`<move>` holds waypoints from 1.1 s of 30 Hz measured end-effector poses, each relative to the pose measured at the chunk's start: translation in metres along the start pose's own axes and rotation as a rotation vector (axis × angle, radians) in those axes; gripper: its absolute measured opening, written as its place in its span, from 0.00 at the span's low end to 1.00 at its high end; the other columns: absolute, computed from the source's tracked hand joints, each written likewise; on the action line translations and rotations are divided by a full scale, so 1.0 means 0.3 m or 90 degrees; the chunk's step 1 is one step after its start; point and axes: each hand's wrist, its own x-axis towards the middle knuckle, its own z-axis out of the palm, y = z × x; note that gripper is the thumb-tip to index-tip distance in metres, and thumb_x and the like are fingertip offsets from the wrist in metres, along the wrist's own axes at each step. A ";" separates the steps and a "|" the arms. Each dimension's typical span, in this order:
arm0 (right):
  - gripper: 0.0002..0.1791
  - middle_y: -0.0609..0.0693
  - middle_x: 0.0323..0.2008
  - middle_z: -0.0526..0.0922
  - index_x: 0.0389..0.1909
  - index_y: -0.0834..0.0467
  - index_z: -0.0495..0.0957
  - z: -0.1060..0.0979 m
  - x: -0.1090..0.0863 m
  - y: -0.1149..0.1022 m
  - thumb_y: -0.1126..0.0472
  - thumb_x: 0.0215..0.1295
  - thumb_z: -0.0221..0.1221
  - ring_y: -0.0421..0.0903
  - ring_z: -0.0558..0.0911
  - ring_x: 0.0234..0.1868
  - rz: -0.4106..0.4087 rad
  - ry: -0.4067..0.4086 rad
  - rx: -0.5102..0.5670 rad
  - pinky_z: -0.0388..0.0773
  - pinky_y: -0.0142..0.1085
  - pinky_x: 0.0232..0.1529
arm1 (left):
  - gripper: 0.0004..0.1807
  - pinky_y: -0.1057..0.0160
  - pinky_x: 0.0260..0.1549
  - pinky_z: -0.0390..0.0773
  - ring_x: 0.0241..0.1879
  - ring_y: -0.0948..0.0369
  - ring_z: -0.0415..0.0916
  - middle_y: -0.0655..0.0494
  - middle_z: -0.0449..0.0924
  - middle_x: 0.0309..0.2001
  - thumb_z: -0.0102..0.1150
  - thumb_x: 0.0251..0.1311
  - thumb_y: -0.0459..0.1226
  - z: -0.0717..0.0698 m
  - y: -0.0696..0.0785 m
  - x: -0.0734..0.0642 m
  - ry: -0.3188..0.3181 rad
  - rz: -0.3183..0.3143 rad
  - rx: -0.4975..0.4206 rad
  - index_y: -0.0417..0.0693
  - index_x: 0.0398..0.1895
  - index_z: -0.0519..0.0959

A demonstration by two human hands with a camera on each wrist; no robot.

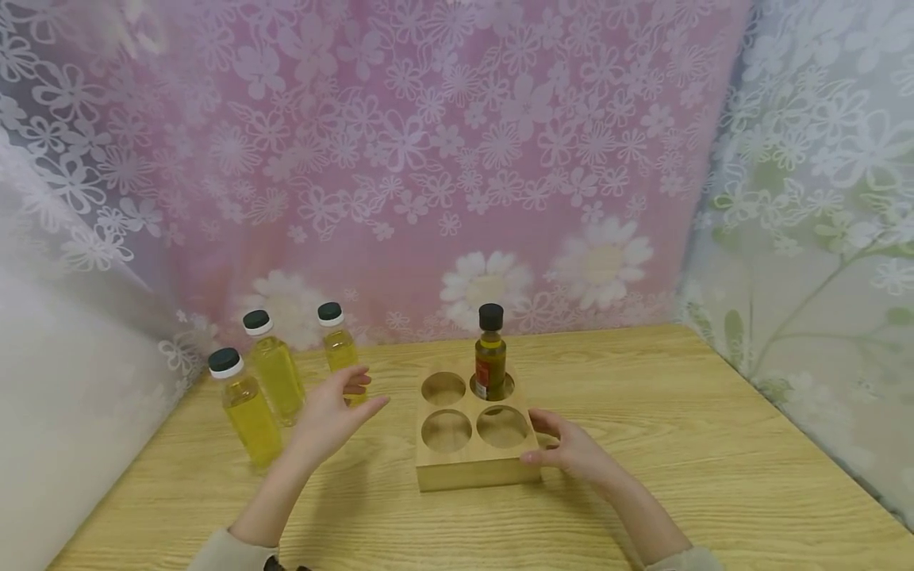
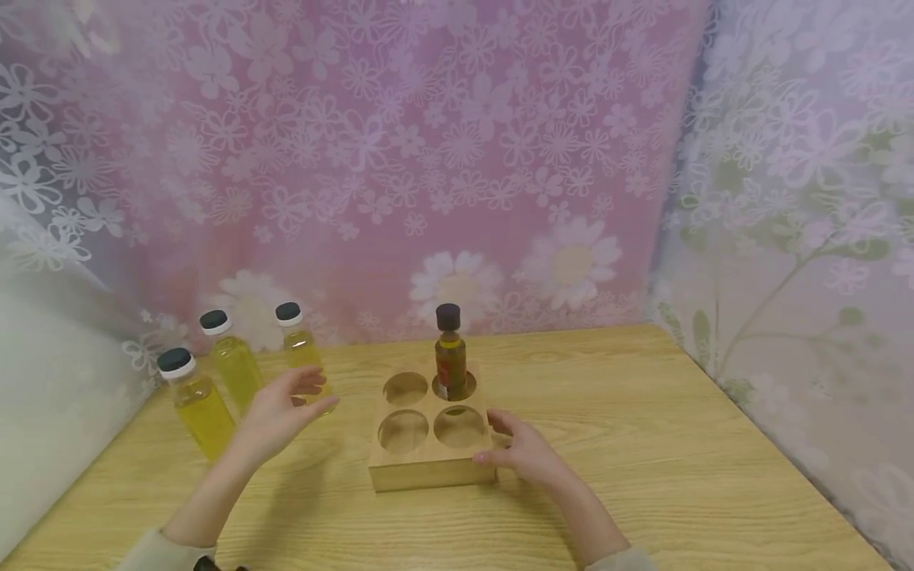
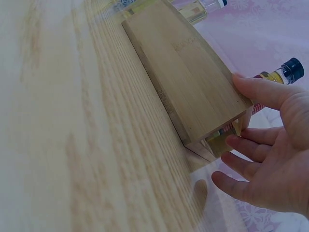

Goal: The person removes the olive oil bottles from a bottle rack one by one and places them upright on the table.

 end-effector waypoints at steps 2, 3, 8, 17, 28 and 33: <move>0.46 0.68 0.64 0.59 0.68 0.70 0.51 0.001 0.000 0.001 0.56 0.56 0.65 0.68 0.55 0.65 -0.001 -0.002 0.002 0.54 0.65 0.58 | 0.33 0.50 0.48 0.73 0.51 0.49 0.73 0.46 0.76 0.51 0.64 0.54 0.48 0.019 0.011 0.018 -0.010 0.004 -0.006 0.40 0.60 0.69; 0.45 0.68 0.64 0.59 0.68 0.70 0.51 0.001 0.001 0.001 0.56 0.56 0.65 0.68 0.55 0.65 -0.003 -0.004 0.003 0.54 0.66 0.57 | 0.33 0.50 0.49 0.72 0.52 0.49 0.72 0.46 0.76 0.52 0.64 0.54 0.48 0.028 0.016 0.028 -0.016 0.004 -0.010 0.41 0.60 0.69; 0.45 0.68 0.64 0.59 0.68 0.70 0.51 0.000 0.000 0.004 0.56 0.56 0.65 0.68 0.55 0.64 -0.003 -0.001 0.004 0.55 0.65 0.57 | 0.35 0.51 0.53 0.70 0.55 0.50 0.70 0.46 0.74 0.54 0.64 0.53 0.49 0.074 0.041 0.079 -0.044 0.006 -0.030 0.41 0.61 0.68; 0.45 0.68 0.64 0.59 0.68 0.70 0.51 0.000 -0.004 0.004 0.56 0.56 0.65 0.68 0.55 0.64 -0.001 -0.003 0.005 0.56 0.66 0.56 | 0.37 0.50 0.51 0.71 0.56 0.51 0.70 0.47 0.73 0.56 0.65 0.53 0.49 0.156 0.107 0.164 -0.085 -0.003 -0.064 0.42 0.63 0.66; 0.45 0.68 0.63 0.61 0.67 0.70 0.52 0.001 0.000 0.000 0.56 0.55 0.66 0.67 0.56 0.64 0.004 0.007 -0.005 0.54 0.66 0.57 | 0.38 0.49 0.53 0.69 0.58 0.50 0.67 0.46 0.70 0.60 0.64 0.54 0.49 0.268 0.168 0.244 -0.127 -0.012 -0.089 0.42 0.65 0.64; 0.45 0.67 0.63 0.61 0.67 0.70 0.52 0.003 0.000 -0.002 0.56 0.55 0.66 0.67 0.56 0.64 0.004 0.008 -0.002 0.54 0.65 0.57 | 0.39 0.49 0.53 0.69 0.59 0.49 0.66 0.45 0.68 0.61 0.64 0.53 0.48 0.299 0.182 0.261 -0.147 -0.025 -0.115 0.43 0.66 0.62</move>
